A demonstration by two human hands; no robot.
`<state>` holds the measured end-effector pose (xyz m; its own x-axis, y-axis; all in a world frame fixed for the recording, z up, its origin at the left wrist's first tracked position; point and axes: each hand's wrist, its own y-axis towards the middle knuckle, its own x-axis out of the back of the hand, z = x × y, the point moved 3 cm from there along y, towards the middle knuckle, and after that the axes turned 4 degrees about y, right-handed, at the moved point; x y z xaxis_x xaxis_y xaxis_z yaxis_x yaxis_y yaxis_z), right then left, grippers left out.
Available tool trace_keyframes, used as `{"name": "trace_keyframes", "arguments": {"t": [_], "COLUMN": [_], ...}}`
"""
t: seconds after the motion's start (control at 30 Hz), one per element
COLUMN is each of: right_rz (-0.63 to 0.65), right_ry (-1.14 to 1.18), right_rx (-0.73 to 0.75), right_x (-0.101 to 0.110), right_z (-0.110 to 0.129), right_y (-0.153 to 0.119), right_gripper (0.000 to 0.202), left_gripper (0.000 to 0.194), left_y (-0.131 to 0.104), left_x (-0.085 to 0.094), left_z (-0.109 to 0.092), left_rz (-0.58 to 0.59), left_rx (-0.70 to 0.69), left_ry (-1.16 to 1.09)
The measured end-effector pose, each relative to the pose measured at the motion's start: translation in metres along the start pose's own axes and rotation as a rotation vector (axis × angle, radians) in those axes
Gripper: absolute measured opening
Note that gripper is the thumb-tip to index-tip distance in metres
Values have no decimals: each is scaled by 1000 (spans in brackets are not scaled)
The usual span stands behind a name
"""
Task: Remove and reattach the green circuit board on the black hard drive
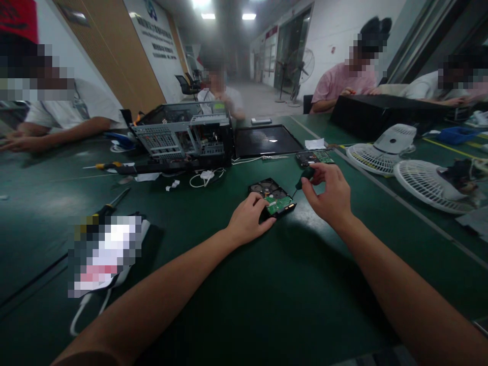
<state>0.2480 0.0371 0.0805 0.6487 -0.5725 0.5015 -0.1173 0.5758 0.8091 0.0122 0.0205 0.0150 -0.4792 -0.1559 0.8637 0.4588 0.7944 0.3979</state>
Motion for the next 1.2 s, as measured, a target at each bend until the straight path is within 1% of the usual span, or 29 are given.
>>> {"name": "trace_keyframes", "arguments": {"t": [0.1, 0.23, 0.37, 0.5, 0.6, 0.77, 0.83, 0.93, 1.0, 1.03, 1.07, 1.13, 1.2], "right_rz": [-59, -122, -94, -41, -48, -39, -66, -170, -222, -212, -168, 3, 184], "right_ry": [-25, -41, 34, 134, 143, 130, 115, 92, 78, 74, 77, 109, 177], "right_rx": [-41, -104, -109, -167, -190, -172, -161, -137, -159, -195, -247, -392, -558], "right_x": [1, 4, -1, -9, -12, -13, -10, 2, 10, 12, 12, 5, -8], "right_z": [-3, -7, -7, -7, -8, -5, -1, 4, 3, 0, -4, -13, -22], "right_y": [0, -1, -3, -7, -8, -9, -9, -5, -1, 1, 2, 2, -5], "right_gripper": [34, 37, 37, 43, 45, 46, 46, 48, 50, 50, 49, 45, 39], "left_gripper": [44, 44, 47, 45, 45, 46, 46, 45, 43, 42, 42, 43, 46], "left_y": [0, 1, 1, 1, 0, 0, 0, -1, 0, 0, 0, 1, 1], "left_x": [1, 3, 3, 2, 2, 2, 2, 4, 6, 8, 9, 11, 12], "left_z": [-1, -2, -2, -1, -1, -1, -1, -1, -1, 0, 0, 1, 3], "left_rz": [9, 11, 16, 10, 1, 10, 19, 17, 20, 24, 32, 47, 60], "left_rx": [5, 15, 8, 3, 4, 20, 28, 49, 60, 64, 71, 101, 145], "left_ry": [9, 25, 31, 36, 40, 45, 48, 55, 57, 59, 63, 82, 110]}}
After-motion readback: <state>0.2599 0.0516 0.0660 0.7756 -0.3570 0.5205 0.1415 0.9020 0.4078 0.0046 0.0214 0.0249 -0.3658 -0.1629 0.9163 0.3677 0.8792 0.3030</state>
